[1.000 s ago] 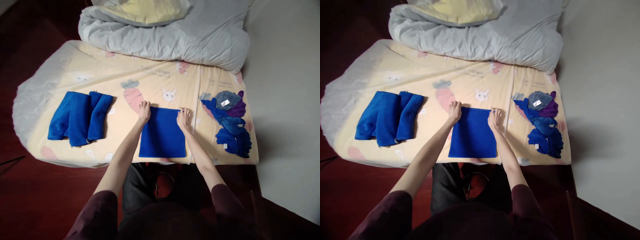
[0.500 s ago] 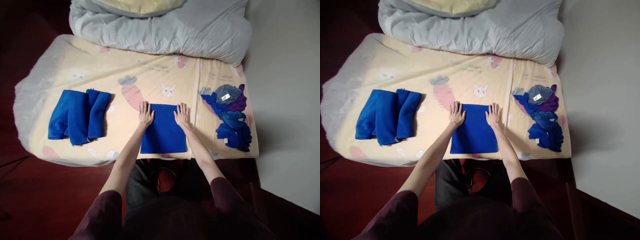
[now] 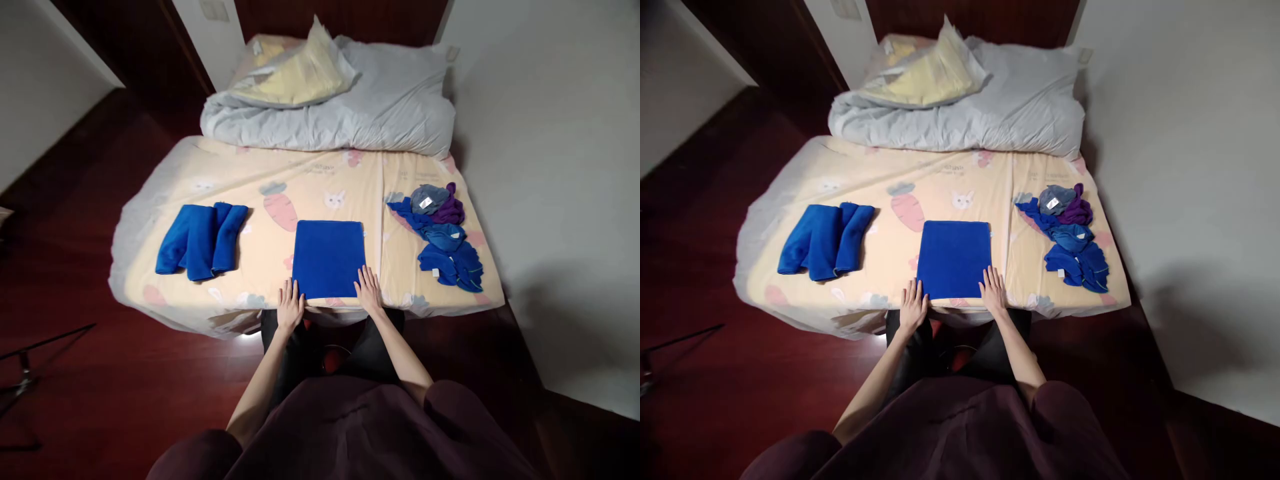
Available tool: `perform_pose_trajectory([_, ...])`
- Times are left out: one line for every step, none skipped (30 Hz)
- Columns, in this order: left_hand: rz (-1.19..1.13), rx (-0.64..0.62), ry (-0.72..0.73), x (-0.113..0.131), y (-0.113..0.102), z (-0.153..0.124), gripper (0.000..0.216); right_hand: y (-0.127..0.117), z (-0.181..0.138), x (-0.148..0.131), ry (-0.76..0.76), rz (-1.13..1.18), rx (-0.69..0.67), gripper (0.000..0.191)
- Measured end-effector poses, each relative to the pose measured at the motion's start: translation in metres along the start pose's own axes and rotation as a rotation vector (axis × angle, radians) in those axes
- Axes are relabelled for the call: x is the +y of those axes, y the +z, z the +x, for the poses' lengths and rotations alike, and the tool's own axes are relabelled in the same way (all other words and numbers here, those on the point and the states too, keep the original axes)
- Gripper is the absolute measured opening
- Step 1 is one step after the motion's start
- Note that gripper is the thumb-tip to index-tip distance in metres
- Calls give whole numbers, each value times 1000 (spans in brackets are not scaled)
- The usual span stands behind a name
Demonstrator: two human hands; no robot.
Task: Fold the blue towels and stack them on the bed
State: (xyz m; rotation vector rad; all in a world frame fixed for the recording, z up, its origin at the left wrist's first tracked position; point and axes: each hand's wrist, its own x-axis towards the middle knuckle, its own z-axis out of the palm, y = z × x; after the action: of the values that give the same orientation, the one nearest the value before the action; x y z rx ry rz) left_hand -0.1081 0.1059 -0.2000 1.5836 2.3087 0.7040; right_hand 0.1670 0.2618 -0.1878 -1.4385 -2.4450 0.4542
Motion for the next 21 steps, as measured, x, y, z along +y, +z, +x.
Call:
perform_pose_trajectory([-8, -3, -17, 1, -1, -6, 68, -1, -8, -2, 24, 19, 16, 57])
perform_pose_trajectory([-16, -5, -33, 2, -2, -13, 68, -2, -18, -4, 53, 39, 33, 56])
perform_pose_trajectory([-25, -2, -47, 2, -2, -23, 68, -2, -31, -6, 81, 58, 47, 55])
perform_pose_trajectory([-34, 3, -58, 2, -2, -35, 69, -2, -46, -8, 102, 77, 59, 56])
perform_pose_trajectory([-44, 7, -67, 1, -2, -48, 69, 0, -63, -9, 114, 95, 68, 57])
perform_pose_trajectory([-52, 5, -73, 0, 0, -62, 69, 2, -82, -11, 119, 113, 75, 58])
perform_pose_trajectory([-56, -12, -76, -1, 1, -75, 68, 6, -101, -12, 123, 132, 81, 59])
perform_pose_trajectory([-55, -49, -73, -1, 2, -87, 65, 10, -120, -13, 131, 154, 81, 60])
perform_pose_trajectory([-49, -102, -61, -2, 4, -97, 61, 14, -138, -14, 147, 179, 70, 60])
perform_pose_trajectory([-42, -165, -42, -1, 4, -104, 54, 19, -154, -15, 167, 213, 35, 58])
perform_pose_trajectory([-38, -226, -20, 0, 5, -108, 47, 24, -167, -17, 177, 256, -17, 55])
perform_pose_trajectory([-40, -274, -5, 1, 5, -110, 41, 28, -177, -19, 172, 308, -75, 50])
perform_pose_trajectory([-51, -303, -3, 2, 4, -109, 37, 31, -183, -21, 156, 366, -125, 46])
perform_pose_trajectory([-76, -314, -21, 4, 3, -107, 35, 32, -186, -23, 138, 430, -157, 42])
perform_pose_trajectory([-117, -312, -57, 5, 1, -103, 34, 33, -185, -25, 129, 498, -161, 38])
perform_pose_trajectory([-178, -301, -106, 5, -1, -99, 34, 33, -182, -27, 141, 569, -140, 35])
perform_pose_trajectory([-257, -280, -161, 5, -3, -94, 36, 31, -178, -28, 173, 639, -104, 34])
perform_pose_trajectory([-345, -251, -214, 4, -6, -89, 38, 30, -172, -28, 217, 703, -63, 34])
perform_pose_trajectory([-434, -213, -263, 3, -9, -85, 41, 27, -166, -27, 262, 757, -22, 35])
perform_pose_trajectory([-513, -169, -306, 2, -11, -80, 43, 25, -159, -25, 298, 798, 17, 37])
perform_pose_trajectory([-577, -126, -345, 0, -14, -76, 45, 22, -152, -22, 328, 829, 52, 39])
